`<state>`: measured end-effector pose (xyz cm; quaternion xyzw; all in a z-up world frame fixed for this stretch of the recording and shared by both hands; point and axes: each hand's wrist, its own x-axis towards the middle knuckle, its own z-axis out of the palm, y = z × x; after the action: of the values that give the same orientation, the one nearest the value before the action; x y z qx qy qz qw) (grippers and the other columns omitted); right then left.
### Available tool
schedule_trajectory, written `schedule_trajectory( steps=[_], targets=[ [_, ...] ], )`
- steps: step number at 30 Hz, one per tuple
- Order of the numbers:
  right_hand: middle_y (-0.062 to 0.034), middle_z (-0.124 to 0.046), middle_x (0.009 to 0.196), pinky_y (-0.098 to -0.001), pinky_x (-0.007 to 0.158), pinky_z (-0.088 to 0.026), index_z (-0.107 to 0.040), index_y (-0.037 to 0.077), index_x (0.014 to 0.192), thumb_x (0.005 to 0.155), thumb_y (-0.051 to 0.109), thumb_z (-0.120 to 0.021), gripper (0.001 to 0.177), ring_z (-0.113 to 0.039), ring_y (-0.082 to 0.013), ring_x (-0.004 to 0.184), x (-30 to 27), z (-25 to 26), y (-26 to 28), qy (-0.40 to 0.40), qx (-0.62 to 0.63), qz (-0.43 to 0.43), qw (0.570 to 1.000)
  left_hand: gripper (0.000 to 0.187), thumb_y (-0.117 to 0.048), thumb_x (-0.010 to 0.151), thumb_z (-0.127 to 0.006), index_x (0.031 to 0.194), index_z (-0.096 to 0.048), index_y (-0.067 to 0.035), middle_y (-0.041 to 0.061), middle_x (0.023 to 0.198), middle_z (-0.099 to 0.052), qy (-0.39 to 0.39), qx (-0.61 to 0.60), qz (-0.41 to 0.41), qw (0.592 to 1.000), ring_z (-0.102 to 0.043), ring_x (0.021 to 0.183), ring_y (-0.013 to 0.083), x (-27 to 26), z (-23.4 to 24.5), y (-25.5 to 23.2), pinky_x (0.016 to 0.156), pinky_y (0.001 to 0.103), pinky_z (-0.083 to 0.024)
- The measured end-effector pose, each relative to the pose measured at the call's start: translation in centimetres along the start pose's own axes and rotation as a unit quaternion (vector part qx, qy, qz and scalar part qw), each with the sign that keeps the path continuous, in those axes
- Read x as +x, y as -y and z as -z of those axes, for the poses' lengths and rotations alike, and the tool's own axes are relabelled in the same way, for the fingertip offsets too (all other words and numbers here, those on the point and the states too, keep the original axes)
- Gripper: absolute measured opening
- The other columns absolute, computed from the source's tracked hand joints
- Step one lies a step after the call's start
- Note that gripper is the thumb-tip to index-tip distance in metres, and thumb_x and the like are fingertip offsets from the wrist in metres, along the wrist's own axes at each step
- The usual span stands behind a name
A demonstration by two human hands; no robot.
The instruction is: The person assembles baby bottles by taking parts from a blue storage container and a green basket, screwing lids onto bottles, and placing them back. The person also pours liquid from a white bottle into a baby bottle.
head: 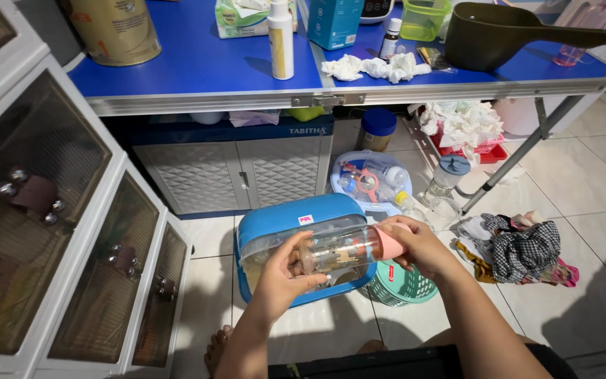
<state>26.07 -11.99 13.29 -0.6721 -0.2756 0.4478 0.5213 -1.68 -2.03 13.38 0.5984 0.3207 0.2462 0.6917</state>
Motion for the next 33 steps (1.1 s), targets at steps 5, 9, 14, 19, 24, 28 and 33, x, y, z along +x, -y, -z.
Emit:
schedule_trajectory(
  steps=[5,9,14,19,24,28,33],
  targets=[
    [-0.014,-0.07,0.081,-0.0271,0.041,-0.038,-0.074,0.006,0.107,0.087,0.029,-0.077,0.03,-0.055,-0.0182,0.057,-2.5,2.8,4.1,-0.106,-0.127,-0.026,0.986,0.113,-0.019,0.074,-0.088,0.161,-0.018,-0.031,0.003,0.17,-0.017,0.09,0.133,-0.021,0.987,-0.022,0.156,0.0229,1.0,-1.5,0.4,0.118,0.048,-0.042],
    [-0.0145,-0.07,0.108,-0.0346,0.054,-0.05,-0.071,0.007,0.126,0.076,0.035,-0.083,0.058,-0.063,-0.0245,0.078,-3.6,5.3,5.3,-0.234,-0.292,-0.068,0.925,0.116,-0.033,0.075,-0.09,0.164,-0.017,-0.028,0.0,0.175,-0.002,0.044,0.256,-0.018,0.966,-0.01,0.16,0.025,3.0,-1.6,3.3,0.122,0.051,-0.027],
    [-0.0115,-0.076,0.105,-0.0379,0.067,-0.057,-0.068,0.011,0.12,0.077,0.034,-0.062,0.048,-0.073,-0.0258,0.078,0.2,7.1,2.3,-0.237,-0.463,-0.188,0.833,0.085,-0.041,0.076,-0.083,0.154,-0.048,-0.029,-0.001,0.162,-0.039,-0.053,0.224,0.033,0.973,-0.043,0.143,0.0189,4.8,-2.0,4.8,0.115,0.041,-0.037],
    [-0.0115,-0.07,0.102,-0.0371,0.076,-0.058,-0.059,0.006,0.121,0.075,0.014,-0.049,0.048,-0.069,-0.0233,0.099,5.0,7.6,-2.9,-0.165,-0.539,-0.228,0.794,0.073,-0.038,0.08,-0.078,0.149,-0.056,-0.024,0.002,0.15,-0.059,-0.067,0.145,0.09,0.983,-0.065,0.128,0.016,5.6,-2.7,4.8,0.106,0.031,-0.054],
    [-0.0149,-0.071,0.116,-0.0451,0.082,-0.057,-0.064,0.016,0.128,0.081,0.024,-0.042,0.052,-0.07,-0.034,0.105,8.9,9.9,-9.0,-0.187,-0.538,-0.186,0.8,0.067,-0.038,0.083,-0.074,0.146,-0.06,-0.022,0.008,0.142,-0.066,-0.064,0.141,0.127,0.98,-0.064,0.133,0.019,6.2,-2.7,4.8,0.11,0.033,-0.054],
    [-0.0149,-0.072,0.124,-0.0459,0.089,-0.057,-0.063,0.02,0.138,0.079,0.022,-0.042,0.062,-0.07,-0.0344,0.111,11.0,11.5,-12.6,-0.188,-0.534,-0.171,0.806,0.063,-0.031,0.083,-0.076,0.143,-0.063,-0.018,0.005,0.14,-0.067,-0.086,0.11,0.106,0.985,-0.064,0.13,0.0182,7.0,-2.5,5.9,0.109,0.032,-0.054],
    [-0.016,-0.054,0.134,-0.0525,0.086,-0.057,-0.051,0.016,0.14,0.089,0.025,-0.046,0.052,-0.065,-0.0413,0.116,13.0,12.7,-15.3,-0.166,-0.561,-0.173,0.792,0.05,-0.035,0.087,-0.07,0.133,-0.07,-0.016,0.007,0.126,-0.077,-0.102,0.116,0.158,0.975,-0.072,0.115,0.0183,6.1,-1.9,3.6,0.073,0.037,-0.068]
  ],
)
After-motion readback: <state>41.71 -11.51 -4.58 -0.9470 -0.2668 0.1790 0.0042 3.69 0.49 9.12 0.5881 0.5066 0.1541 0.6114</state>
